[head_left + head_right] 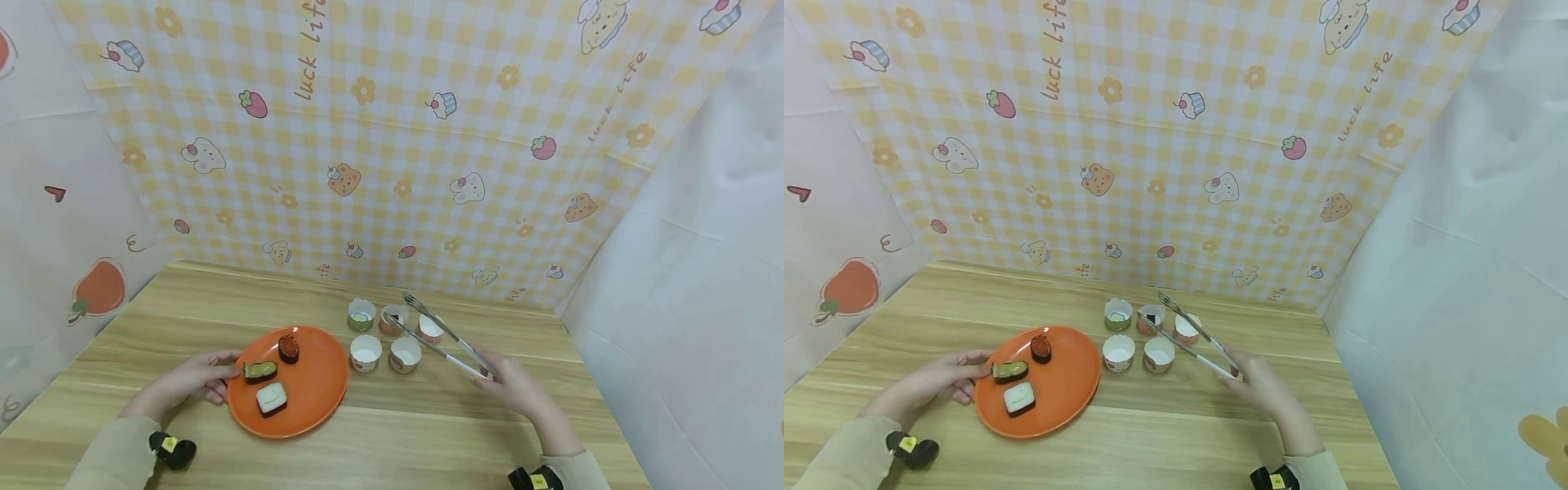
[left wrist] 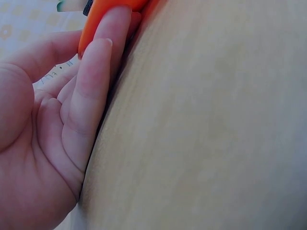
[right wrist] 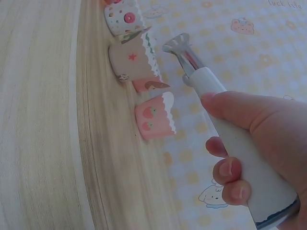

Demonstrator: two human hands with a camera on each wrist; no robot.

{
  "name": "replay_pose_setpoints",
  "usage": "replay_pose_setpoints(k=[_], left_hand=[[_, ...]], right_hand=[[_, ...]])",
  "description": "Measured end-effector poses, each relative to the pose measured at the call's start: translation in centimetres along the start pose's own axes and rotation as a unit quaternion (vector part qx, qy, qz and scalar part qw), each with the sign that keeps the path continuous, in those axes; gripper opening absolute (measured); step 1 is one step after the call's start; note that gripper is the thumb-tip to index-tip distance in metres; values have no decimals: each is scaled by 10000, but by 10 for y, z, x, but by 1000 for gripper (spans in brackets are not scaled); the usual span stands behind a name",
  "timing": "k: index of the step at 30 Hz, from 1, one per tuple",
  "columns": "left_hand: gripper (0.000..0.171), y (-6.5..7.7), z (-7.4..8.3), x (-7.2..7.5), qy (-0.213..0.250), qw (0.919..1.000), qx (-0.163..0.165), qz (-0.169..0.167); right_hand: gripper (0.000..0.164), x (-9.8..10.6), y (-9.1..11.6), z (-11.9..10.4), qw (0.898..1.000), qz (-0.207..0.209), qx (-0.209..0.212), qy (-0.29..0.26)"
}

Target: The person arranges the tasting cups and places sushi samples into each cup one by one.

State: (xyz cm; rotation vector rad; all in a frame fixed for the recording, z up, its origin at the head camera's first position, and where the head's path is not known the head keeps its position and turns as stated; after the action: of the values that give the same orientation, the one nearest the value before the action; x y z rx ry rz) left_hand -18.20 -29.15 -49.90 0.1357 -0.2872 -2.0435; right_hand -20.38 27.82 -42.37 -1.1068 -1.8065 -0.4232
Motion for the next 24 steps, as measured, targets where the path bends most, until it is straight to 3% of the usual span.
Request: replay_pose_setpoints(k=[16,24], left_hand=[[63,0,1,0,1,10000,-4,-10],[64,0,1,-1,-27,10000,41,43]], right_hand=[[63,-2,-2,-16,9998,-1,145,-115],[63,-4,-2,-26,9986,18,529,-52]])
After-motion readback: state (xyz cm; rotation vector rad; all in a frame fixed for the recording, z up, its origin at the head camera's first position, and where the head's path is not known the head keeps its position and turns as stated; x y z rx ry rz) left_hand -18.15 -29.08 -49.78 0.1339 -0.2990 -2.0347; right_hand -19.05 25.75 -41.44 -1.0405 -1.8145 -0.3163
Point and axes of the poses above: each hand's wrist, its own y-axis away from the middle knuckle, its own x-axis out of the back of the hand, z = x × y, the point moved 1 cm from there along -y, towards the middle knuckle, and after that the axes turned 1 degree about x, right-handed, at the moved point
